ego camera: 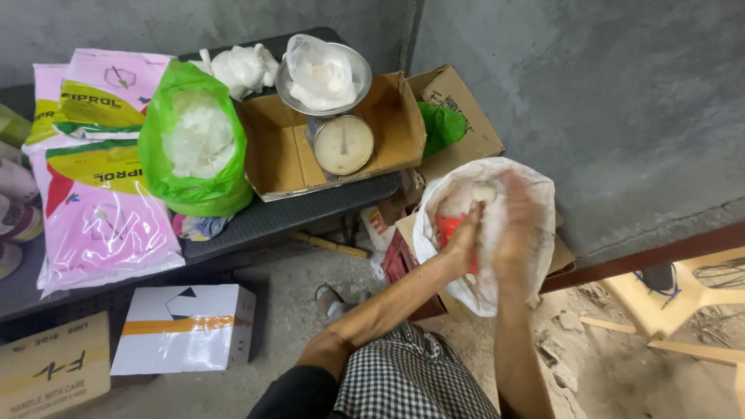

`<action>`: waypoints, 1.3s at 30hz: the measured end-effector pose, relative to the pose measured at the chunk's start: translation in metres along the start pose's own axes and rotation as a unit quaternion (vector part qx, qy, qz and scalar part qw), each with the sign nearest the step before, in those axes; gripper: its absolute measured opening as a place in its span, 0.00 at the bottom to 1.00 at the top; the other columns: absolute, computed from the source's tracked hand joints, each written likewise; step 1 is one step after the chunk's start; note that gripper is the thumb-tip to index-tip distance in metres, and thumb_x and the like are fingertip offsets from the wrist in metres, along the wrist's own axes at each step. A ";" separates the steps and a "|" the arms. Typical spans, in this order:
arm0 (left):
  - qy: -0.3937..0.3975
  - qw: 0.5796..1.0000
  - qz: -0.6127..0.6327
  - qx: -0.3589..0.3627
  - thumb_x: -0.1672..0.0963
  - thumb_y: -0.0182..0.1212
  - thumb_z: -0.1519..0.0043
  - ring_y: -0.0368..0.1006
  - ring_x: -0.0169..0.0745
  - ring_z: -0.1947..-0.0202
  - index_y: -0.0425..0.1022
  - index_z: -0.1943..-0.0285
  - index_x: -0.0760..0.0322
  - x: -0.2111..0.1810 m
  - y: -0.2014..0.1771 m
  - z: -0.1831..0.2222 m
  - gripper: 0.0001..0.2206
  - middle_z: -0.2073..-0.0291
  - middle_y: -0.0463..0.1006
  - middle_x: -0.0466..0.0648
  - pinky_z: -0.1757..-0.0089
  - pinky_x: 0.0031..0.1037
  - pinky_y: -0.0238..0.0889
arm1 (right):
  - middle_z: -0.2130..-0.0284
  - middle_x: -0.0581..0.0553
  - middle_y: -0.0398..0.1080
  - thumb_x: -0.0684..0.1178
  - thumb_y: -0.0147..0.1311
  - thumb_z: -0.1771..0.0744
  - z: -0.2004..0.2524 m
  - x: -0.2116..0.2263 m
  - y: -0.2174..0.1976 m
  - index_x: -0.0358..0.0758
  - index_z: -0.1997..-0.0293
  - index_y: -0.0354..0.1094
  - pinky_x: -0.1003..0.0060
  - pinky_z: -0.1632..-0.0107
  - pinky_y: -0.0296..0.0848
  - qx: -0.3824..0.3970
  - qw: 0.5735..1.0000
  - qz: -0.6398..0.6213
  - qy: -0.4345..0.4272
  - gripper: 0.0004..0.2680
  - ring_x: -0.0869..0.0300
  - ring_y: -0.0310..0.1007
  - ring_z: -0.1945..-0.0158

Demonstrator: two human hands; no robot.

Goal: Measuring and bagging insecticide powder using a scale and a scoop.

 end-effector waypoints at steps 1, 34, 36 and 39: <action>0.001 1.000 -0.002 -0.002 0.39 0.35 0.29 0.56 0.62 0.30 0.63 0.30 0.82 -0.003 0.000 0.001 0.40 0.31 0.63 0.72 0.36 0.38 0.48 | 0.27 0.39 0.57 0.62 0.22 0.25 0.004 -0.028 0.011 0.43 0.25 0.54 0.49 0.22 0.42 -0.001 1.000 -0.003 -0.001 0.22 0.49 0.50 0.22; 0.462 0.839 -0.052 -0.284 0.62 0.56 0.37 0.66 0.39 0.54 0.65 0.32 0.64 -0.276 -0.293 0.009 0.22 0.40 0.69 0.49 0.54 0.31 0.65 | 0.45 0.38 0.71 0.41 0.56 0.34 -0.190 -0.032 0.272 0.37 0.38 0.64 0.57 0.46 0.74 0.140 0.985 0.050 0.092 0.16 0.51 0.76 0.45; 0.451 0.853 -0.042 -0.257 0.60 0.57 0.37 0.66 0.35 0.60 0.63 0.30 0.64 -0.292 -0.313 -0.002 0.23 0.42 0.69 0.50 0.59 0.29 0.66 | 0.43 0.36 0.69 0.43 0.57 0.34 -0.217 -0.047 0.288 0.34 0.38 0.62 0.57 0.48 0.74 0.142 0.981 0.080 0.109 0.17 0.51 0.77 0.47; 0.446 0.843 -0.131 -0.269 0.58 0.60 0.37 0.67 0.37 0.61 0.63 0.29 0.66 -0.325 -0.320 0.014 0.25 0.44 0.73 0.53 0.59 0.29 0.66 | 0.41 0.34 0.67 0.43 0.54 0.34 -0.246 -0.061 0.303 0.31 0.36 0.59 0.57 0.46 0.74 0.158 0.978 0.044 0.127 0.18 0.50 0.76 0.45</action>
Point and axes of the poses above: each hand's wrist, its own z-axis away from the middle knuckle, its own y-axis out of the palm, x = y × z, the point moved 1 cm from there along -z, towards the middle knuckle
